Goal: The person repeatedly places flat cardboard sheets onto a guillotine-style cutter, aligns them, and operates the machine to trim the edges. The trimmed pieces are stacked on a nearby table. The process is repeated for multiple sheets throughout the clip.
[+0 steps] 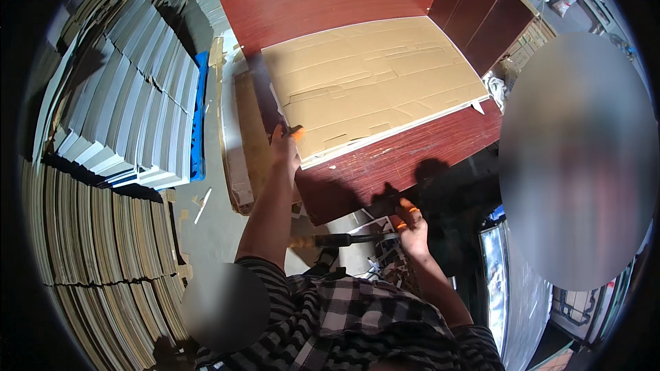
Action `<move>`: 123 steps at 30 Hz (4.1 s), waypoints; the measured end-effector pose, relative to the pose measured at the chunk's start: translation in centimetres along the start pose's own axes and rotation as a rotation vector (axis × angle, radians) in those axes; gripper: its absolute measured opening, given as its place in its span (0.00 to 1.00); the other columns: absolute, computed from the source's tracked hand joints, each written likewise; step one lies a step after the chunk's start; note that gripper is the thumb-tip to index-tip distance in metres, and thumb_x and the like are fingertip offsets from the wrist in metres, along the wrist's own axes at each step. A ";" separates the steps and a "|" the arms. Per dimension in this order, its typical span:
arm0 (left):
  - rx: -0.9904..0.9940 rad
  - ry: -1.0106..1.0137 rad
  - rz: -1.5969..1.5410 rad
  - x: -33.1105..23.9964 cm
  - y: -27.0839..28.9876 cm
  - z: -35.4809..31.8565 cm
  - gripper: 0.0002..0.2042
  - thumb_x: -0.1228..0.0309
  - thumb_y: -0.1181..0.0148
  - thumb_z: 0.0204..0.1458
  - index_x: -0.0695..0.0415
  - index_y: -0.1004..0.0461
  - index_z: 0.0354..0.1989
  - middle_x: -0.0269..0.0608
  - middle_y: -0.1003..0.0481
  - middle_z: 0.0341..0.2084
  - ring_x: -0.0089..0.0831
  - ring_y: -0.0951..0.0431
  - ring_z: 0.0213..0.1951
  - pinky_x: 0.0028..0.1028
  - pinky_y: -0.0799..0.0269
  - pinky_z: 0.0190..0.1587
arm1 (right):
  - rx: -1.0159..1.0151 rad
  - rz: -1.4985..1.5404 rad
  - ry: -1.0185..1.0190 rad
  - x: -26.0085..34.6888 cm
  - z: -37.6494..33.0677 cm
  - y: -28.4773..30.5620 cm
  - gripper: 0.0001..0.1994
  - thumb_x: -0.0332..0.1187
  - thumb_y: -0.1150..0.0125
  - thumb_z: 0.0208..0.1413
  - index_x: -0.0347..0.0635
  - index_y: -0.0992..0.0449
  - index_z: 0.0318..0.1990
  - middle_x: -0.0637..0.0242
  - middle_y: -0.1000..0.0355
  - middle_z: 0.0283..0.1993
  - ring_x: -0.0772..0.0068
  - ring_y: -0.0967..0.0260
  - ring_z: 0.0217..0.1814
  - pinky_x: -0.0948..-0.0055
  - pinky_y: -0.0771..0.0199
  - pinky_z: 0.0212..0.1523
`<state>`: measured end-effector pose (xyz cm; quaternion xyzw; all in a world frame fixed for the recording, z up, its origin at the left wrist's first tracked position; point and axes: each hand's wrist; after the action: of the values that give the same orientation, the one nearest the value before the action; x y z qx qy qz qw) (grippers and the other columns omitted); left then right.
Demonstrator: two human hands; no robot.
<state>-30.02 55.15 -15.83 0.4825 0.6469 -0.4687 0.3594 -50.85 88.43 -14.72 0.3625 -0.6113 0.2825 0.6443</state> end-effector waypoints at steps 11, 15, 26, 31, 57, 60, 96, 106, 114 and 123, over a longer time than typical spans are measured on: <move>0.252 -0.640 1.652 -0.2 -3.8 -10.2 0.42 0.45 0.43 0.48 0.56 0.48 0.68 0.40 0.52 0.69 0.45 0.58 0.70 0.45 0.62 0.70 | 0.065 -0.263 -0.249 0.4 -19.4 9.4 0.19 0.21 0.42 0.54 0.31 0.31 0.55 0.60 0.26 0.47 0.70 0.29 0.48 0.72 0.30 0.50; 0.327 -0.514 1.668 0.7 -3.7 -8.2 0.48 0.39 0.42 0.45 0.59 0.51 0.68 0.53 0.52 0.68 0.50 0.54 0.69 0.39 0.60 0.70 | -0.062 0.034 -0.557 2.3 -26.3 12.2 0.21 0.18 0.44 0.55 0.34 0.32 0.58 0.58 0.32 0.57 0.64 0.32 0.55 0.68 0.32 0.57; 0.466 -1.573 1.042 -4.0 -23.5 -19.1 0.19 0.68 0.52 0.61 0.61 0.34 0.60 0.54 0.40 0.63 0.47 0.40 0.63 0.37 0.44 0.64 | -0.934 -0.892 -1.175 0.1 -67.4 23.2 0.08 0.29 0.44 0.49 0.41 0.20 0.36 0.52 0.24 0.37 0.49 0.26 0.41 0.60 0.25 0.38; 0.968 -1.322 0.248 -3.2 -32.6 -39.6 0.20 0.77 0.53 0.61 0.66 0.39 0.62 0.51 0.41 0.63 0.41 0.40 0.64 0.34 0.44 0.65 | -1.982 -1.022 -1.135 12.7 -79.6 29.6 0.19 0.41 0.36 0.51 0.40 0.25 0.47 0.52 0.28 0.48 0.54 0.30 0.51 0.62 0.31 0.51; 1.711 -1.336 0.308 -0.3 -29.8 -64.2 0.20 0.79 0.42 0.52 0.61 0.30 0.56 0.47 0.38 0.63 0.42 0.36 0.63 0.35 0.43 0.63 | -1.604 -1.968 -1.005 35.0 -85.3 37.3 0.06 0.34 0.41 0.54 0.41 0.24 0.32 0.55 0.25 0.30 0.51 0.26 0.33 0.59 0.25 0.33; 1.667 -1.257 0.289 -0.7 -29.4 -61.7 0.20 0.79 0.40 0.51 0.61 0.29 0.55 0.48 0.37 0.62 0.42 0.34 0.61 0.33 0.39 0.61 | -1.435 -1.935 -0.594 36.0 -76.7 35.4 0.11 0.22 0.42 0.49 0.38 0.24 0.42 0.53 0.25 0.40 0.49 0.26 0.38 0.61 0.25 0.37; 1.621 -1.078 0.449 -2.2 -25.5 -54.2 0.14 0.71 0.34 0.48 0.60 0.22 0.43 0.47 0.24 0.46 0.43 0.23 0.48 0.35 0.28 0.51 | -0.161 -1.141 -0.509 16.7 -32.3 45.0 0.18 0.23 0.36 0.39 0.49 0.20 0.43 0.60 0.23 0.43 0.60 0.27 0.50 0.70 0.28 0.47; 1.993 -1.372 1.202 5.7 -32.0 -66.7 0.30 0.48 0.46 0.55 0.60 0.32 0.58 0.51 0.35 0.59 0.46 0.40 0.64 0.38 0.46 0.65 | -0.048 -1.015 -0.716 12.2 -30.8 49.7 0.26 0.28 0.28 0.25 0.49 0.19 0.43 0.59 0.22 0.40 0.60 0.26 0.43 0.63 0.27 0.42; 1.996 -1.291 1.653 7.7 -30.9 -69.1 0.38 0.38 0.54 0.53 0.48 0.43 0.67 0.49 0.52 0.69 0.55 0.56 0.69 0.52 0.62 0.68 | -0.140 -0.924 -0.645 13.9 -31.2 48.4 0.25 0.55 0.45 0.49 0.47 0.20 0.45 0.57 0.25 0.49 0.52 0.30 0.52 0.62 0.31 0.52; 1.982 -1.200 1.640 5.8 -30.3 -71.0 0.35 0.36 0.56 0.53 0.41 0.39 0.66 0.54 0.53 0.69 0.59 0.59 0.69 0.54 0.68 0.67 | -0.386 -0.784 -0.403 14.5 -30.9 51.4 0.36 0.53 0.35 0.48 0.35 0.32 0.58 0.49 0.30 0.56 0.49 0.33 0.59 0.66 0.34 0.58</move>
<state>-61.66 121.62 8.14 0.4946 -0.6514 -0.5136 0.2593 -73.00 142.08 6.23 0.4870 -0.5824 -0.1765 0.6266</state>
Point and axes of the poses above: each hand's wrist, its own z-axis towards the middle knuckle, its own y-axis out of the back of the hand, x = y × z
